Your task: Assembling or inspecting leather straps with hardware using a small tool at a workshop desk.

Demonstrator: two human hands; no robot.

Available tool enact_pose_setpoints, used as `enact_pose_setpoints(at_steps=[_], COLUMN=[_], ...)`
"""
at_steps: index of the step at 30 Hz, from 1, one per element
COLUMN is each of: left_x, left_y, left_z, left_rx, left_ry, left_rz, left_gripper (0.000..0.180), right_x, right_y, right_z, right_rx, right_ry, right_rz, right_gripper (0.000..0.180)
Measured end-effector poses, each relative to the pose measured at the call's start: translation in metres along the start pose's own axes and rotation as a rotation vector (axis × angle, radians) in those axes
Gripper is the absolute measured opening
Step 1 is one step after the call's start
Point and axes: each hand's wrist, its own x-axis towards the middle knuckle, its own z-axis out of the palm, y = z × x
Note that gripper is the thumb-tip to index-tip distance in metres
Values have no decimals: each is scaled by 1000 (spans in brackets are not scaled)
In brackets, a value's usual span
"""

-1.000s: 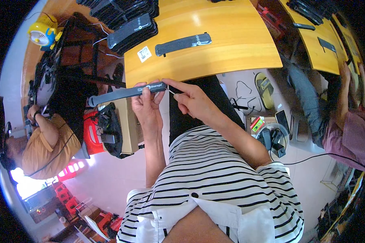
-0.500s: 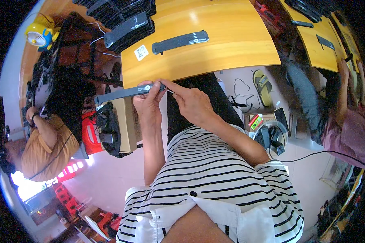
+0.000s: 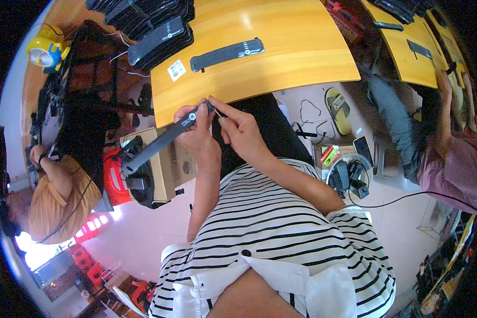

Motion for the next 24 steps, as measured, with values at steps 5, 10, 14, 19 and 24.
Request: enact_pose_setpoints(at_steps=[5,10,14,19,24], left_x=[20,27,12,18,44], left_y=[16,20,2,0,19], left_z=[-14,-20,-4,-20,-37], left_rx=[73,185,299,223,234], left_ry=[-239,-362,-165,-214,-420], left_rz=[-171,-258,111,-128,-359], left_gripper=[17,16,14,14,14], right_x=[5,18,13,8,15], right_y=[-15,-10,-10,5,-8], right_z=[-17,-38,-23,-20,-33], right_rx=[-567,-455,13,-1,-828], right_ry=[-26,-247,-157,-68,-151], right_rz=[-213,-75,200,136,-427], right_gripper=[35,32,32,33,30])
